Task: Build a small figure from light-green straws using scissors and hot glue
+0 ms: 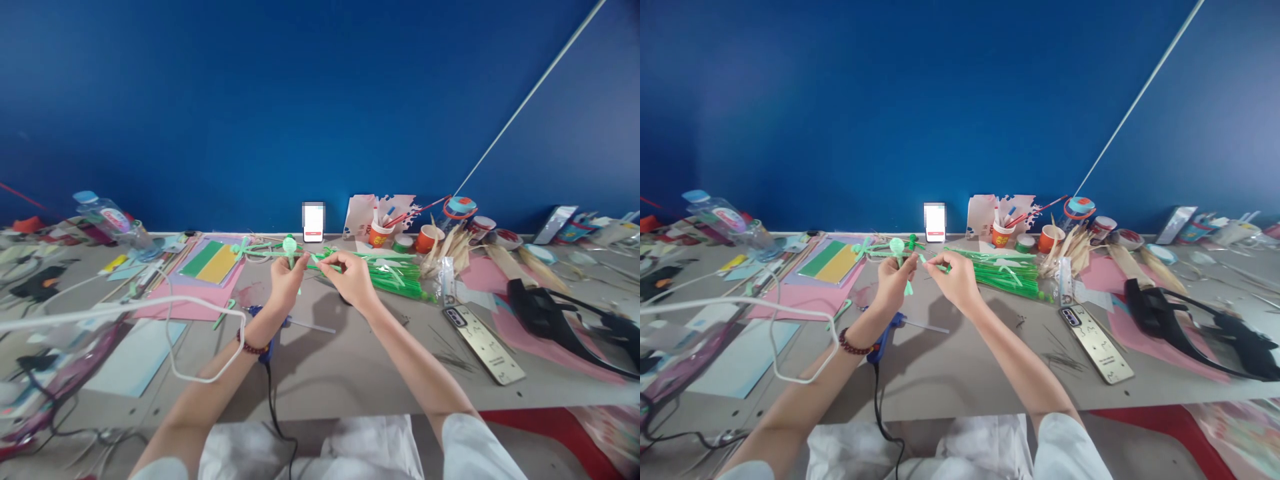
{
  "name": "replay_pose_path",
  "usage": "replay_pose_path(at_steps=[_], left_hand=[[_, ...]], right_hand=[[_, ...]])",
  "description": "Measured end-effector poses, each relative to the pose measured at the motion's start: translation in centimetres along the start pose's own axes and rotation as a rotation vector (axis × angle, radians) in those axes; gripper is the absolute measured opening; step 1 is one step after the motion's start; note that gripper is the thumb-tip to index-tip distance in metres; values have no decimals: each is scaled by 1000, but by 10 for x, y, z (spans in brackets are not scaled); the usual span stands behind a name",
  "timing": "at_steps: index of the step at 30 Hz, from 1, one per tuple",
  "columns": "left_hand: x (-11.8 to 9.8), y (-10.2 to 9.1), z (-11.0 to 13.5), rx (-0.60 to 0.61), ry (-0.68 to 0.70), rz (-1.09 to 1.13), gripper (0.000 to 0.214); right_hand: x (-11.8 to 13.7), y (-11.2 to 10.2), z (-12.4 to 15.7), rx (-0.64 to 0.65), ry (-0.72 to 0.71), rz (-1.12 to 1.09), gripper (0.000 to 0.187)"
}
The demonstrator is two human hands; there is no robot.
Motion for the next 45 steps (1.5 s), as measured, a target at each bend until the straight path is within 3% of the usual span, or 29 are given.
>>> replay_pose_path(at_steps=[6, 10, 12, 19, 25, 31, 39, 45], left_hand=[[-5, 8, 1, 117, -128, 320, 32], [-7, 15, 4, 305, -194, 319, 29], [-7, 15, 5, 342, -196, 269, 29], [-5, 5, 3, 120, -107, -70, 38], [-7, 3, 3, 7, -54, 112, 34], [-13, 11, 7, 122, -128, 323, 32], [-14, 17, 11, 347, -213, 304, 31], [-11, 7, 6, 245, -130, 94, 43]], right_hand=[[-17, 7, -7, 48, 26, -25, 15], [-22, -3, -17, 65, 10, -21, 16], [-20, -10, -20, 74, -22, -14, 15], [7, -23, -8, 7, -137, 102, 9], [16, -4, 5, -19, -101, 101, 10], [2, 6, 1, 5, -60, 41, 12], [2, -13, -10, 1, -139, 115, 10], [7, -27, -11, -36, -248, 224, 8]])
Point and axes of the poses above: each hand's wrist, its own z-axis away from the middle knuckle, its own y-axis out of the palm, x = y × z, the point moved 4 cm from there along -z, towards the middle knuckle, and after that the axes turned 9 degrees about x, right-handed, at the moved point
